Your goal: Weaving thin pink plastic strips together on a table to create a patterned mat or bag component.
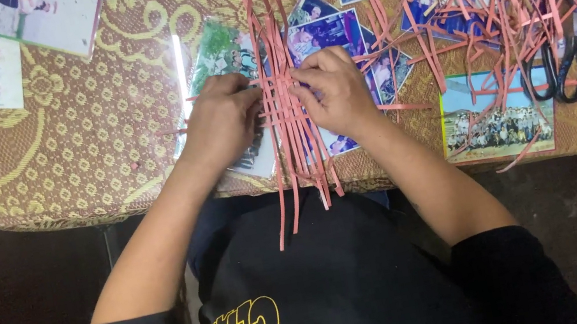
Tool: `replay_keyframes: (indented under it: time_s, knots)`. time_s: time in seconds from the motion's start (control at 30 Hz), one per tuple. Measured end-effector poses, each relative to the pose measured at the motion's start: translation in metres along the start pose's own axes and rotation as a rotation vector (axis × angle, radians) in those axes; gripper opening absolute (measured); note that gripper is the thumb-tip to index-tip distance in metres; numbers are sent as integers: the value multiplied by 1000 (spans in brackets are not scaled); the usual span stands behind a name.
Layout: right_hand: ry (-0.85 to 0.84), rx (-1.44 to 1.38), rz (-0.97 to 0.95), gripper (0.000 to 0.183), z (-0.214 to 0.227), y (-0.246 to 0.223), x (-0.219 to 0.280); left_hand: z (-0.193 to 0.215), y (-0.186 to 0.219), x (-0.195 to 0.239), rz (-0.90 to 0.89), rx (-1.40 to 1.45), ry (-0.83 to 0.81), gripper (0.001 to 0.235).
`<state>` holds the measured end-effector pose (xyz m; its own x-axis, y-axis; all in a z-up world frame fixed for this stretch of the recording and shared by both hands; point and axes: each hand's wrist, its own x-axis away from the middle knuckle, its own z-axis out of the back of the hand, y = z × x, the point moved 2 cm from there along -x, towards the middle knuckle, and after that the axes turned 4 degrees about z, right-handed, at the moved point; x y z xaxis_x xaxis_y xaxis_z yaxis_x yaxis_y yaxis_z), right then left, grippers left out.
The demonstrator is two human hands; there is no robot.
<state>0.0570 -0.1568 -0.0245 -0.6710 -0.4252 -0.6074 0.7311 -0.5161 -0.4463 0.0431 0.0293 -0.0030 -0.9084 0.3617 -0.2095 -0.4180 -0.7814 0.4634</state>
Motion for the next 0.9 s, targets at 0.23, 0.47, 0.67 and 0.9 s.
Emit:
replay_keyframes:
  time_s: [0.23,0.47,0.67,0.9]
  knots:
    - [-52,-79,-1,27,9,-4,-4,8,-2,-12,-29,28,-53,12]
    - [-92,-114,-11,32,8,1,-1,7,-8,-16,-148,60,-88,11]
    - [-87,-94,9,31,7,-2,-4,2,-12,-15,-170,76,-58,11]
    - [-90,-75,6,31,7,-2,-6,-1,-11,-15,-100,127,-49,6]
